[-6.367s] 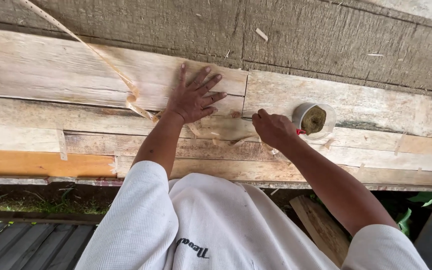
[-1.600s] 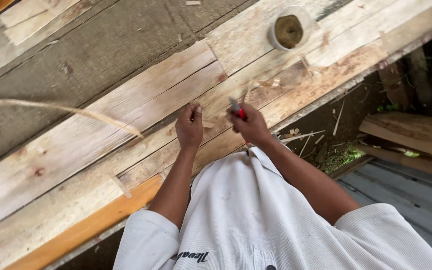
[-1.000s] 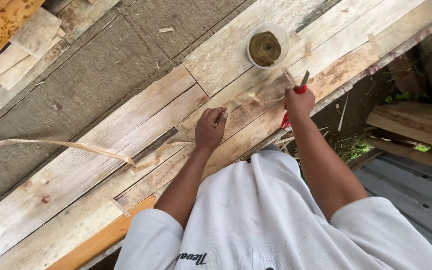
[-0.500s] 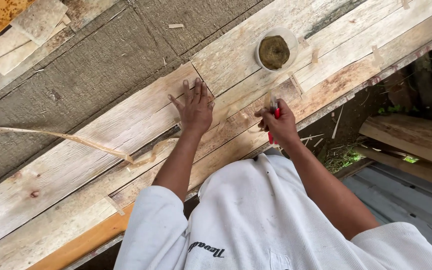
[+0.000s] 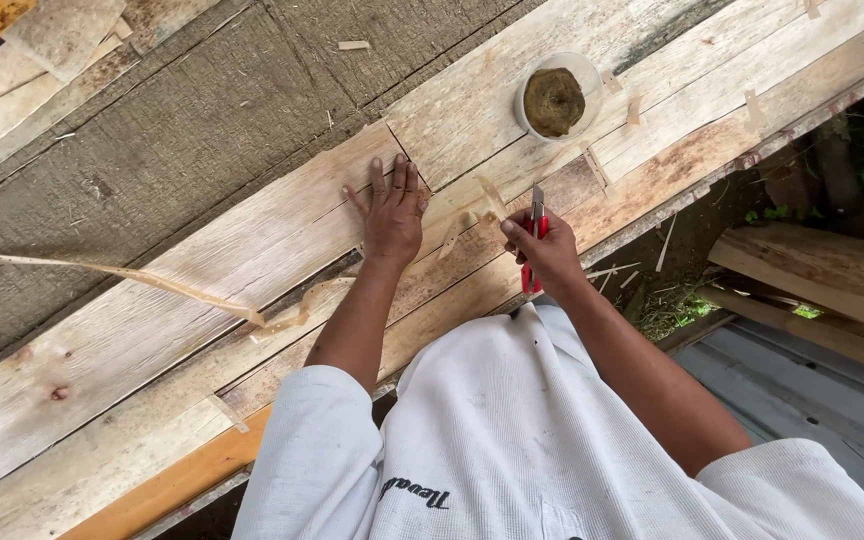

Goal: Trimming wood strips with a utility knife and applying glue or filler to the joints of wooden planks

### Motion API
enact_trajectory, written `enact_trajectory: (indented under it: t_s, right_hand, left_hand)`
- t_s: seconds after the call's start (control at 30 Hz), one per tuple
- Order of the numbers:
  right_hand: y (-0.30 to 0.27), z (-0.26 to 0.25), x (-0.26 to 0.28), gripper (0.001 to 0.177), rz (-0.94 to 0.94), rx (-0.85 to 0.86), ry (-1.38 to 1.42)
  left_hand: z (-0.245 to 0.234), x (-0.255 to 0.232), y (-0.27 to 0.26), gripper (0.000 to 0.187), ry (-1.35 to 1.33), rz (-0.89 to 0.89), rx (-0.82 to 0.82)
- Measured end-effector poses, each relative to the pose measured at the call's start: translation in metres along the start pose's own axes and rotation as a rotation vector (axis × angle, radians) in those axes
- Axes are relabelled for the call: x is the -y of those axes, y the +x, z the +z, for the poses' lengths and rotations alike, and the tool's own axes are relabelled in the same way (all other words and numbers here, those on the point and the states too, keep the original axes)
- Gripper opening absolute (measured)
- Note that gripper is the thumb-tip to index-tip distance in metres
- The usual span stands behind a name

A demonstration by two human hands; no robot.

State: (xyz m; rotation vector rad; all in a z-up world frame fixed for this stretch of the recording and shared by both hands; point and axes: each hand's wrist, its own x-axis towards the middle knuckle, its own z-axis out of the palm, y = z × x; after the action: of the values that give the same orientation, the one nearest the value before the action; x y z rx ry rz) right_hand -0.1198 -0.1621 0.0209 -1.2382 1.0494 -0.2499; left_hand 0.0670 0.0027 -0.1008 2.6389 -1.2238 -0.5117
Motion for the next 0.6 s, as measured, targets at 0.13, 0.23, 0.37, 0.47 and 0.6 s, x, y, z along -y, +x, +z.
enact_trajectory:
  t_s: [0.13,0.23,0.37,0.47,0.6]
  right_hand:
    - [0.003,0.002,-0.002,0.017,0.035,-0.023,0.035]
    - [-0.001,0.010,0.010,0.027,0.028,-0.020,0.043]
    - [0.004,0.010,0.012,0.025,0.076,-0.062,0.065]
    - [0.017,0.001,0.014,0.022,0.117,-0.141,0.059]
    - [0.043,-0.016,0.027,0.025,0.202,-0.312,0.116]
  left_hand:
    - [0.002,0.001,0.000,0.060,-0.030,0.013,-0.034]
    - [0.000,0.000,-0.001,0.058,-0.035,0.008,-0.060]
    - [-0.008,-0.004,0.000,0.058,-0.083,-0.003,-0.109]
    - [-0.015,-0.018,0.001,0.057,-0.086,-0.019,-0.253]
    - [-0.039,-0.054,0.022,0.032,-0.179,0.182,-0.514]
